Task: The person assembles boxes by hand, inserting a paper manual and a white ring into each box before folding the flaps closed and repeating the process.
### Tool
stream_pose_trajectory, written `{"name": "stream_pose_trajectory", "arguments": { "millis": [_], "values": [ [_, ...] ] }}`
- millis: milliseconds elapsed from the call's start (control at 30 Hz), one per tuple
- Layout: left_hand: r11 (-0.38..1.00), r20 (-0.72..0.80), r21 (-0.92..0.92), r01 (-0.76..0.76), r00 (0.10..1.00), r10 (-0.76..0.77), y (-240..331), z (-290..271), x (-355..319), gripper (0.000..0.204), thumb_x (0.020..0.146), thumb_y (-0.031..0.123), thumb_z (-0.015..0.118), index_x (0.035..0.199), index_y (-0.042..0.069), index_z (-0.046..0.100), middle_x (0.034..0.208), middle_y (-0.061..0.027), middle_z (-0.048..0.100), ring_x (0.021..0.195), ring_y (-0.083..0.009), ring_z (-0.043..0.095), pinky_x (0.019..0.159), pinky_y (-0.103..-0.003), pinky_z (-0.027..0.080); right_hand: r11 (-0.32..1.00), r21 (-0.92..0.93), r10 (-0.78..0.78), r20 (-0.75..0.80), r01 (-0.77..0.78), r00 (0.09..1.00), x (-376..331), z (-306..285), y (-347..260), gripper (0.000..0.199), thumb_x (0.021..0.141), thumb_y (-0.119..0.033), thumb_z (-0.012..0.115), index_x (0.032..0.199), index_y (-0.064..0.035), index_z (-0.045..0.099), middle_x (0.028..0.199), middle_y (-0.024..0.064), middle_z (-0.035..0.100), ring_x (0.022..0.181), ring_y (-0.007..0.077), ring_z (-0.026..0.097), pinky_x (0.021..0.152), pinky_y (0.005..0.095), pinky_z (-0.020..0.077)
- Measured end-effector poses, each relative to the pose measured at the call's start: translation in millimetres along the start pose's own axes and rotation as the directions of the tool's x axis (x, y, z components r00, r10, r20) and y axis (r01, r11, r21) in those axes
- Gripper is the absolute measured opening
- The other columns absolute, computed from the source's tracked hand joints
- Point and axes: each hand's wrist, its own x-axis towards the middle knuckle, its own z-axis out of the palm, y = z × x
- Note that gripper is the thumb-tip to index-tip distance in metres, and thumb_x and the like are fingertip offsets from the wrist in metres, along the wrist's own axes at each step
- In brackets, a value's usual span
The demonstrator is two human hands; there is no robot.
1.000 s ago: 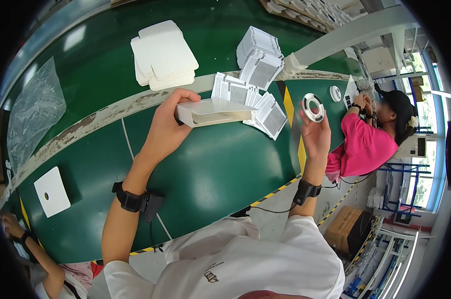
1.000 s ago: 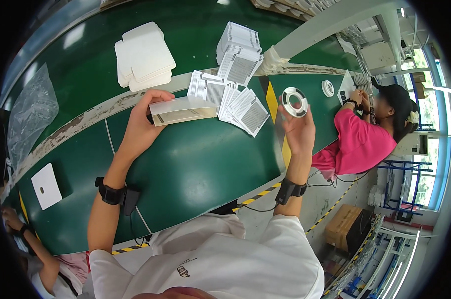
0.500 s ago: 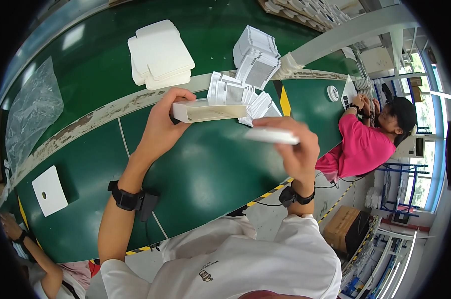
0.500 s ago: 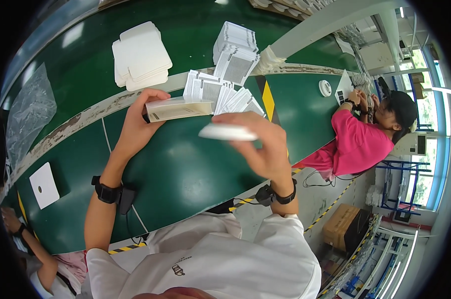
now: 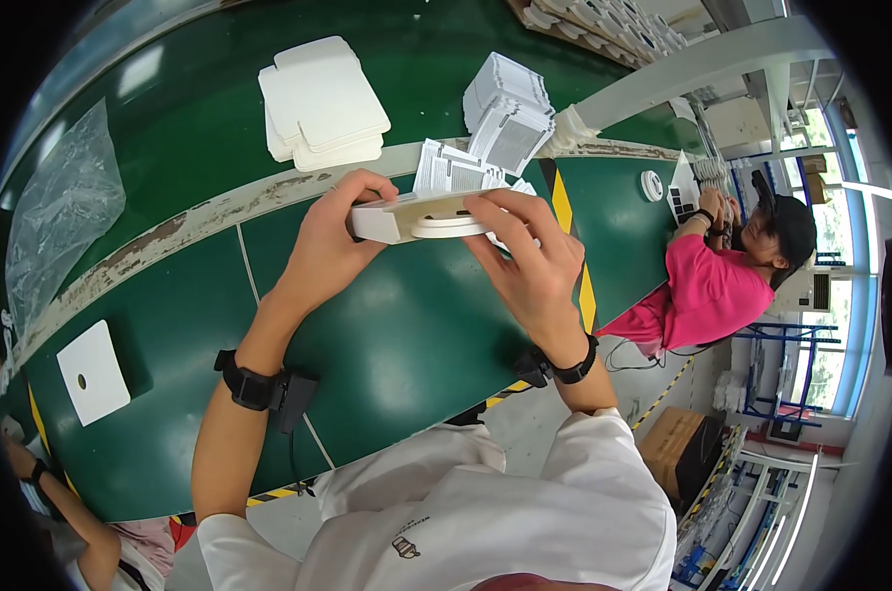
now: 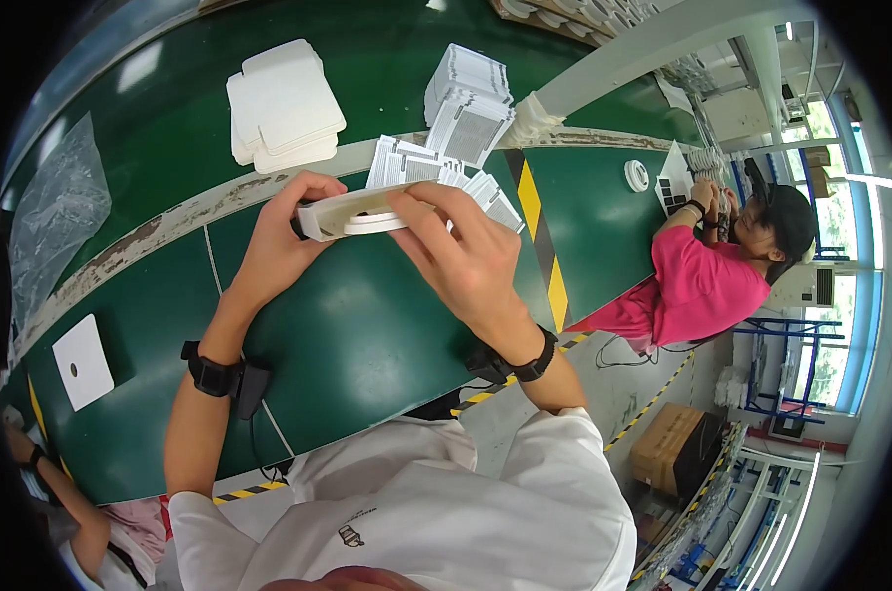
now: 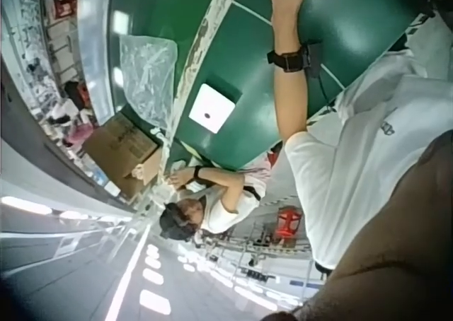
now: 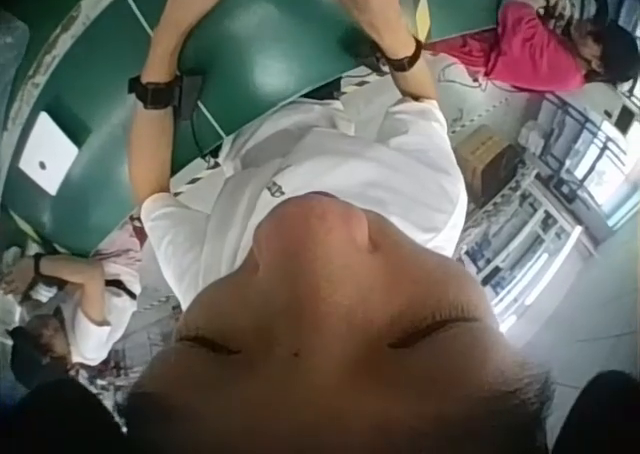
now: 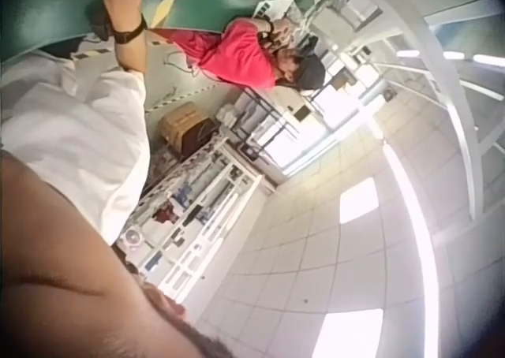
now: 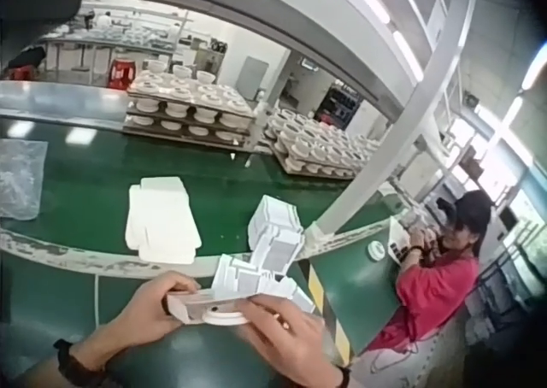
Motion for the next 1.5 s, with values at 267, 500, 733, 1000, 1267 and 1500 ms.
{"name": "stream_pose_trajectory", "arguments": {
  "millis": [267, 500, 733, 1000, 1267, 1500],
  "values": [
    [0.999, -0.003, 0.054, 0.003, 1.000, -0.003, 1.0, -0.3, -1.8, 0.040, 0.078, -0.007, 0.073, 0.111, 0.009, 0.058, 0.099, -0.0026, 0.063, 0.090, -0.0158, 0.062, 0.080, -0.029, 0.052, 0.993, 0.084, 0.084, -0.010, -0.083, 0.996, -5.3, 3.9, 2.8, 0.033, 0.069, -0.002, 0.088, 0.099, -0.0046, 0.074, 0.098, 0.0051, 0.071, 0.065, 0.0136, 0.064, 0.050, 0.0234, 0.0492],
    [0.997, 0.013, 0.075, -0.004, 1.000, 0.003, -1.4, 1.3, 1.4, 0.040, 0.077, -0.008, 0.073, 0.111, 0.009, 0.058, 0.100, -0.0027, 0.063, 0.091, -0.0161, 0.063, 0.081, -0.029, 0.053, 0.997, 0.064, -0.029, -0.038, 0.031, 0.999, -6.8, 3.2, 3.6, 0.021, 0.075, 0.002, 0.083, 0.093, -0.0015, 0.073, 0.087, 0.0061, 0.071, 0.063, 0.0145, 0.064, 0.051, 0.0249, 0.0494],
    [0.999, 0.007, 0.034, -0.030, 1.000, 0.030, 2.4, -0.4, -4.5, 0.043, 0.076, -0.011, 0.071, 0.111, 0.008, 0.057, 0.110, -0.0054, 0.065, 0.103, -0.0219, 0.066, 0.087, -0.032, 0.054, 0.973, 0.216, 0.117, -0.174, -0.078, 0.978, -24.6, -5.0, 20.3, 0.008, 0.082, 0.008, 0.069, 0.088, 0.0032, 0.069, 0.084, 0.0115, 0.069, 0.065, 0.0165, 0.062, 0.058, 0.0265, 0.0486],
    [0.883, -0.143, 0.466, -0.050, 0.981, 0.131, 30.2, -41.6, -99.6, 0.055, 0.077, -0.012, 0.064, 0.127, 0.011, 0.059, 0.133, -0.0100, 0.061, 0.116, -0.0335, 0.061, 0.096, -0.040, 0.052, 0.875, 0.288, 0.398, 0.033, -0.390, 0.917, -73.4, -6.9, 57.6, 0.006, 0.093, 0.002, 0.062, 0.089, 0.0037, 0.065, 0.083, 0.0084, 0.064, 0.069, 0.0121, 0.054, 0.062, 0.0246, 0.0429],
    [0.411, -0.355, 0.858, 0.307, 0.934, 0.043, 68.6, -77.4, -253.0, 0.072, 0.076, -0.012, 0.063, 0.141, 0.019, 0.061, 0.145, -0.0139, 0.054, 0.128, -0.0359, 0.054, 0.105, -0.042, 0.047, 0.695, 0.411, 0.412, 0.444, -0.589, 0.796, -69.2, 5.8, 54.4, 0.011, 0.098, -0.005, 0.061, 0.089, 0.0015, 0.064, 0.082, 0.0023, 0.060, 0.065, 0.0079, 0.048, 0.059, 0.0226, 0.0363],
    [0.251, -0.721, 0.686, 0.683, 0.685, 0.106, 71.8, -134.3, -341.1, 0.075, 0.079, -0.017, 0.049, 0.148, 0.012, 0.052, 0.151, -0.0189, 0.045, 0.142, -0.0385, 0.041, 0.118, -0.044, 0.033, 0.684, 0.372, 0.403, 0.523, -0.627, 0.751, -70.7, 5.5, 51.6, 0.009, 0.097, -0.004, 0.063, 0.090, 0.0010, 0.065, 0.081, 0.0011, 0.060, 0.066, 0.0064, 0.049, 0.059, 0.0221, 0.0362]
  ]
}}
